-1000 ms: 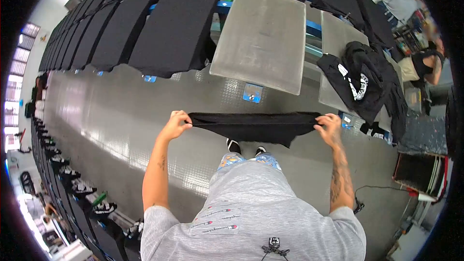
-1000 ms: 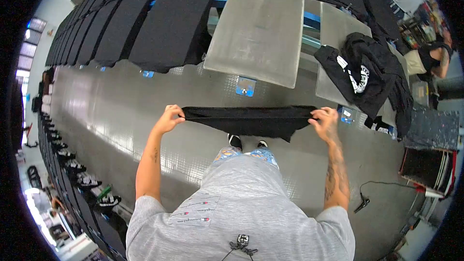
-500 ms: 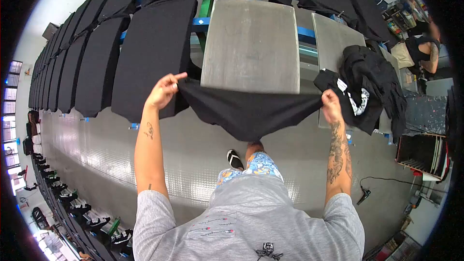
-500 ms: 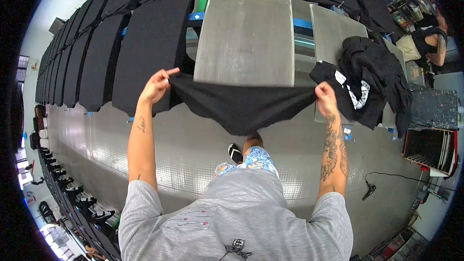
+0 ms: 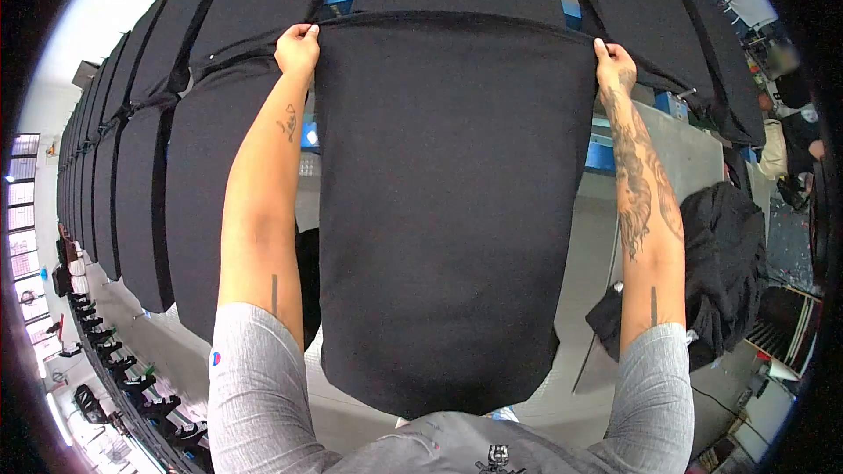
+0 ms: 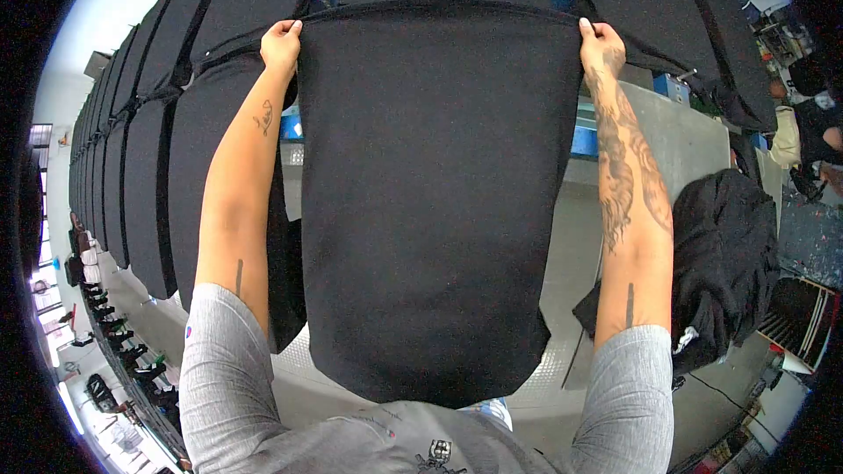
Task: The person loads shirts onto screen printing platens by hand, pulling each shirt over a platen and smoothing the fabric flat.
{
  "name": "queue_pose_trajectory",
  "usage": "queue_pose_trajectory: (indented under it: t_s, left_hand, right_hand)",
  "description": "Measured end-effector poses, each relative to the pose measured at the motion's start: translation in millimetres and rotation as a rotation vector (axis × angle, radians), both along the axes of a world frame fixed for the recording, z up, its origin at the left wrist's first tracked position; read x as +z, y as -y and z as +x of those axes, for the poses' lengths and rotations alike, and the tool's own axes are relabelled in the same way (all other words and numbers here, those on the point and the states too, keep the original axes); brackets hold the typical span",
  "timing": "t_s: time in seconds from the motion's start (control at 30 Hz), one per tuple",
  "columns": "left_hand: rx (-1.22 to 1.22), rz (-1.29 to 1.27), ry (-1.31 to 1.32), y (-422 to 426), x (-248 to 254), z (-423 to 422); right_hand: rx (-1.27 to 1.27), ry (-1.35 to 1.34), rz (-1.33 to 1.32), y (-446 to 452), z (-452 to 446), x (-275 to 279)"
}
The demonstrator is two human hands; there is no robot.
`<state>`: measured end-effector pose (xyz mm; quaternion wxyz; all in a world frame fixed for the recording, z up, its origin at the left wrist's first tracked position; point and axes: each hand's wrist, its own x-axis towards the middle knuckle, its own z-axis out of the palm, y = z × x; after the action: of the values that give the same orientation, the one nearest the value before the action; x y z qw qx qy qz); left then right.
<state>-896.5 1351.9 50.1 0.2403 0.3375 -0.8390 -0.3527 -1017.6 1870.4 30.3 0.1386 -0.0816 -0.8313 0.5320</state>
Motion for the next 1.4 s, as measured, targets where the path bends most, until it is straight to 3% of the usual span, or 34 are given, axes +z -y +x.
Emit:
queue_pose_trajectory:
  t_s: [0.1, 0.13, 0.2, 0.27, 0.3, 0.33, 0.4, 0.47, 0.53, 0.6, 0.63, 0.67, 0.73, 0.77, 0.8, 0.83, 0.93, 0.97, 1.07, 1.13, 1.17, 1.2, 1.27, 1.3, 1.33, 1.4]
  left_hand:
    - [0.04, 0.019, 0.061, -1, -31, -18]
    - [-0.032, 0.337, -0.019, 9, -45, -19]
    - [-0.052, 0.459, -0.092, -13, -39, 1]
    - [-0.156, 0.533, 0.19, -22, -20, 22]
    - [-0.17, 0.785, 0.174, -37, -8, 29]
    - [-0.216, 0.727, 0.136, -37, -11, 32]
    - [-0.307, 0.599, 0.024, -22, -14, 13]
    - [-0.332, 0.506, 0.047, -9, -12, -19]
    - [-0.284, 0.095, 0.22, -20, -5, -29]
    - [-0.195, 0.066, 0.255, -12, -40, -29]
    - [-0.247, 0.174, 0.278, 0, -57, -26]
    - [-0.263, 0.44, 0.221, -2, -57, -12]
    - [-0.227, 0.341, 0.15, -26, -19, 38]
    - [-0.267, 0.216, 0.117, -13, -33, 64]
    - [-0.252, 0.167, 0.054, -34, -11, 108]
    - [-0.305, -0.158, 0.023, -34, -17, 158]
    - [-0.403, 0.205, 0.279, -82, 37, 329]
    - [-0.364, 0.232, 0.3, -91, 34, 386]
    - [-0.089, 0.503, 0.323, -100, -34, 561]
    - [0.288, 0.973, 0.546, -137, 10, 595]
    - [0.409, 1.149, 0.431, -156, 32, 595]
    - [0.346, 1.422, 0.246, -158, 23, 605]
    - [0.349, 1.527, 0.003, -166, 15, 600]
    - [0.362, 1.497, -0.123, -161, -10, 602]
    - [0.377, 1.375, -0.125, -151, -11, 608]
    - [0.405, 1.132, -0.134, -134, -3, 613]
  right_hand:
    - [0.028, 0.08, 0.166, 4, -30, -52]
    - [0.034, 0.124, 0.147, 2, -27, -62]
    - [0.112, 0.176, 0.067, 7, 8, -41]
    - [0.234, 0.422, 0.068, 19, 47, 12]
    - [0.311, 0.437, -0.013, 15, 43, 6]
    - [0.388, 0.462, -0.092, 10, 43, -1]
    - [0.341, 0.192, -0.173, 19, 27, 1]
    - [0.238, 0.156, -0.057, 23, 5, 4]
    - [0.205, 0.182, 0.025, 32, -2, -7]
    - [0.208, 0.276, 0.09, 38, 8, -10]
    - [0.206, 0.26, 0.018, 27, 3, -31]
    - [0.273, 0.139, -0.063, 24, 18, -26]
    - [0.221, 0.068, 0.154, 17, 73, 15]
    - [0.258, 0.048, 0.075, 11, 112, 26]
    - [0.268, 0.091, 0.097, 2, 153, 34]
    - [0.316, 0.084, -0.045, -8, 202, 33]
    - [0.343, 0.343, -0.057, -49, 370, 37]
    - [0.286, 0.417, -0.087, -61, 425, 33]
    - [-0.08, 0.722, -0.147, -94, 567, 1]
    - [-0.134, 1.047, -0.547, -99, 600, 21]
    - [-0.165, 1.204, -0.753, -98, 610, 33]
    - [-0.103, 1.075, -1.071, -84, 616, 45]
    - [-0.048, 0.947, -1.008, -92, 622, 16]
    - [-0.11, 0.881, -0.991, -96, 623, 5]
    - [-0.27, 0.819, -0.942, -89, 623, 12]
    - [-0.293, 0.63, -0.819, -80, 629, 15]
